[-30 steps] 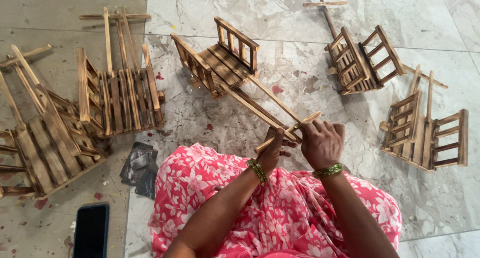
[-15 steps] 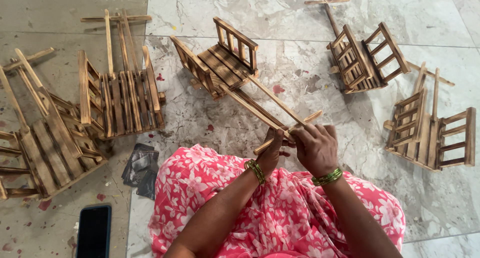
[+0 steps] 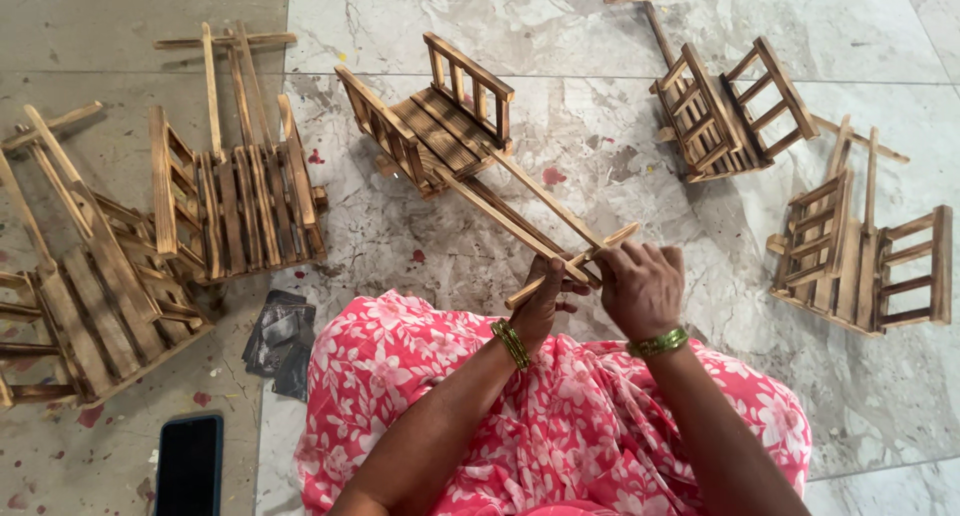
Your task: The person sits on the floor assembling small wooden furniture pieces. They fit wooden slats and rungs into a miniature wooden chair or cart frame, press the joints together by hand, reposition the frame, and use a small hand tool on the wood while fitting parts.
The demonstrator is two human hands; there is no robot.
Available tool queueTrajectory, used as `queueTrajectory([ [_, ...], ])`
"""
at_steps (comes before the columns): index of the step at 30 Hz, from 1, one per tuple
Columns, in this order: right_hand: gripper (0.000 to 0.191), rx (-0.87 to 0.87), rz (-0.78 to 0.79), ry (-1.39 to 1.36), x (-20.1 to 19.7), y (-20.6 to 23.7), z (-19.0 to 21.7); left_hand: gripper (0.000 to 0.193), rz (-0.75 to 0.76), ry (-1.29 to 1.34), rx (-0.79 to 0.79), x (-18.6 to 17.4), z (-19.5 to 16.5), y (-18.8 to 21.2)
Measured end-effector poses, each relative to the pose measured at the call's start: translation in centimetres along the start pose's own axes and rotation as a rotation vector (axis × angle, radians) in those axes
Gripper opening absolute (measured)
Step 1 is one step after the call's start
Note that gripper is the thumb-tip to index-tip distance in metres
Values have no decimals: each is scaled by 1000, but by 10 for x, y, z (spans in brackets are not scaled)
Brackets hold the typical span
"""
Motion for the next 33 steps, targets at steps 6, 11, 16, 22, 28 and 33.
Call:
queueTrajectory([
  [6, 10, -56, -32, 31, 0, -1, -1, 70, 1, 2, 0, 0, 4, -2],
  [11, 10, -126, -39, -48, 3, 0, 1, 69, -28, -23, 27, -2, 6, -5],
  [16, 4, -150, -88, 13, -7, -2, 9, 70, -4, -11, 16, 0, 6, -4],
  [22, 4, -134, -51, -87, -10, -2, 9, 71, -23, -41, 31, -1, 5, -5],
  [28, 7, -75, 15, 152, 5, 0, -6, 72, 7, -57, 42, -1, 4, -4],
  [33, 3, 211, -82, -203, 0, 6, -12, 71, 9, -57, 46, -2, 3, -6],
])
Point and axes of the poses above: each hand's wrist, its own y-axis away from the middle knuckle, its own x-axis out of the palm, z = x × y, the point moved 1 cm from there along -y, towards the middle knuckle, and after that the axes turned 7 degrees about -z, right-handed, at the moved point
